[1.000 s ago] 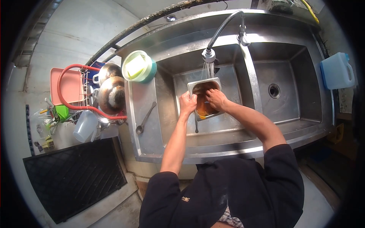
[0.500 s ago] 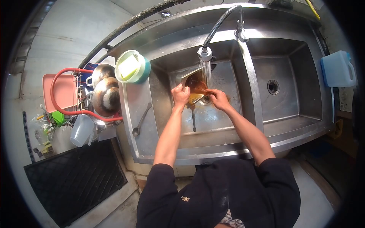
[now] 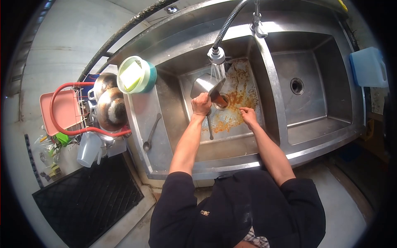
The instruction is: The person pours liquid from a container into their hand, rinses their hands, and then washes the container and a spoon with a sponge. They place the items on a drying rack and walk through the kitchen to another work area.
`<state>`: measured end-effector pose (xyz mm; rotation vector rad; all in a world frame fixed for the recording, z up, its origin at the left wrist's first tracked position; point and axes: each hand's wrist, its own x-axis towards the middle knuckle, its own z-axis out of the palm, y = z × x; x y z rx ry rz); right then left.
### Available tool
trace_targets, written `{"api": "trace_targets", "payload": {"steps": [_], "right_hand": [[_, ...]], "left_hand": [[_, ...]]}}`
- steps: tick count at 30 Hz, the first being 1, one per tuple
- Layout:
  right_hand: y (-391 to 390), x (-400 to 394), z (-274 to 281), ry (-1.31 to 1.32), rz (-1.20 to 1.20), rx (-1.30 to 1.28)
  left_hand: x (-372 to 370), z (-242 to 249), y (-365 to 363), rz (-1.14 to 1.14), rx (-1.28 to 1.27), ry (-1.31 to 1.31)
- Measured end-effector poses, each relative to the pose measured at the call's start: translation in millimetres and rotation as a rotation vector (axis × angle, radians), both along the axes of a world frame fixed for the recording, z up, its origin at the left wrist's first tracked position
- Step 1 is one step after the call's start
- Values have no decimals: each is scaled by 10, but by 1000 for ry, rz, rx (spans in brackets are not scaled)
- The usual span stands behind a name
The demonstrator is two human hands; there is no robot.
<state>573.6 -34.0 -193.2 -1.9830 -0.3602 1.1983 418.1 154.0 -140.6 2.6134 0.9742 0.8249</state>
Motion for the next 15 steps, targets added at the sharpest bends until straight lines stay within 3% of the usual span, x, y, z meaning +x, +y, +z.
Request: {"api": "trace_targets", "payload": {"steps": [7,8,9,10,12,13,15], "right_hand": [[49,-75,10,2,55,-29],[52,-83,-35,-108,205,-22],[63,-94,-80,-219,354,-15],[78,-115,-124,-219,355,-11],[169,-122,-134,-459,513,299],[288,-90,-146,-467,509,304],[666,26,-16,99,-39,322]], "left_hand": [[30,244,68,-9,157,60],[39,279,76,-8,159,61],[54,314,90,50,149,-14],[71,350,107,108,139,-89],[57,280,221,445,-145,-31],[82,242,298,538,-303,-178],[114,161,411,644,-614,-388]]}}
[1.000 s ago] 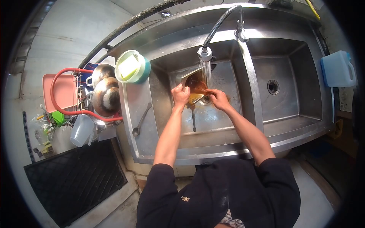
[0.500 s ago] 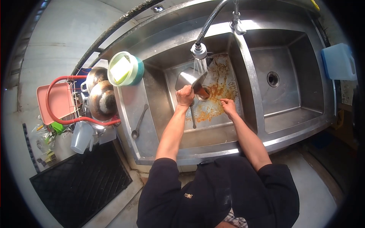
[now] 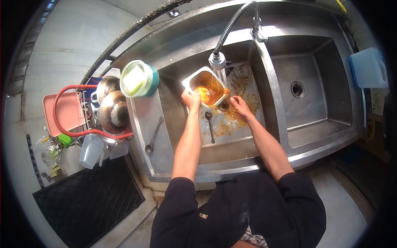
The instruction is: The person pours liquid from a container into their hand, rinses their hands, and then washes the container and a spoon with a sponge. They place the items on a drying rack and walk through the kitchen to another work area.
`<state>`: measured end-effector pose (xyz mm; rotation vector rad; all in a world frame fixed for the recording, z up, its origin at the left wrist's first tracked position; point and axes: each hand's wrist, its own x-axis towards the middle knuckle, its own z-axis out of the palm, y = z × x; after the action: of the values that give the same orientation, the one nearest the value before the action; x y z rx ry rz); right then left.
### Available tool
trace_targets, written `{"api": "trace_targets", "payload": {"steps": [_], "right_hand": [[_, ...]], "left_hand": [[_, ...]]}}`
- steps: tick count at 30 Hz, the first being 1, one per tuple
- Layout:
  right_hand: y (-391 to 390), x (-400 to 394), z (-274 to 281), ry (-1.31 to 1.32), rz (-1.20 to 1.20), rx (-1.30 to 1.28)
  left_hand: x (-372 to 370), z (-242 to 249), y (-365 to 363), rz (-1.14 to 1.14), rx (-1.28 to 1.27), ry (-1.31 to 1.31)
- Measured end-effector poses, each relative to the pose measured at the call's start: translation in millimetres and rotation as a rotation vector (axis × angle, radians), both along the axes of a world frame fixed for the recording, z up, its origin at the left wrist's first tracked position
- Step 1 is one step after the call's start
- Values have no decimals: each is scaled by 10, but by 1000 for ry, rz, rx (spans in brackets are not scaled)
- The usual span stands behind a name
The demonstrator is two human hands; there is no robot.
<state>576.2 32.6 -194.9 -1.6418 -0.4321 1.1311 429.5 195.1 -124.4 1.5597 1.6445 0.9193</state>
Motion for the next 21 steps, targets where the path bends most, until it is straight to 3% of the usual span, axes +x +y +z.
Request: {"api": "trace_targets", "payload": {"steps": [1,3,5,7,11,15,18,19,21], "right_hand": [[138,97,91,-6,0,10],[359,265,201,493,-78,-37],[478,394,179,340,-64,55],[536,522,368,98,50,188],[619,560,371,-146,46,-45],[419,456,-446,-132,111,56],[284,286,-728,228,-45,54],[273,292,-770,232,-44,45],[260,308,-799,-389,214,-428]], "left_hand": [[-4,-161,70,2,-124,-106],[84,-141,0,-95,-236,-215],[152,-248,-33,-151,-275,-315],[129,-419,-7,-149,-498,205],[347,-527,-272,-196,-363,313],[410,-625,-412,-411,-150,310],[585,-788,-327,-411,-382,-379],[641,-837,-235,-407,-390,-377],[857,-473,-2,-240,-764,-784]]}}
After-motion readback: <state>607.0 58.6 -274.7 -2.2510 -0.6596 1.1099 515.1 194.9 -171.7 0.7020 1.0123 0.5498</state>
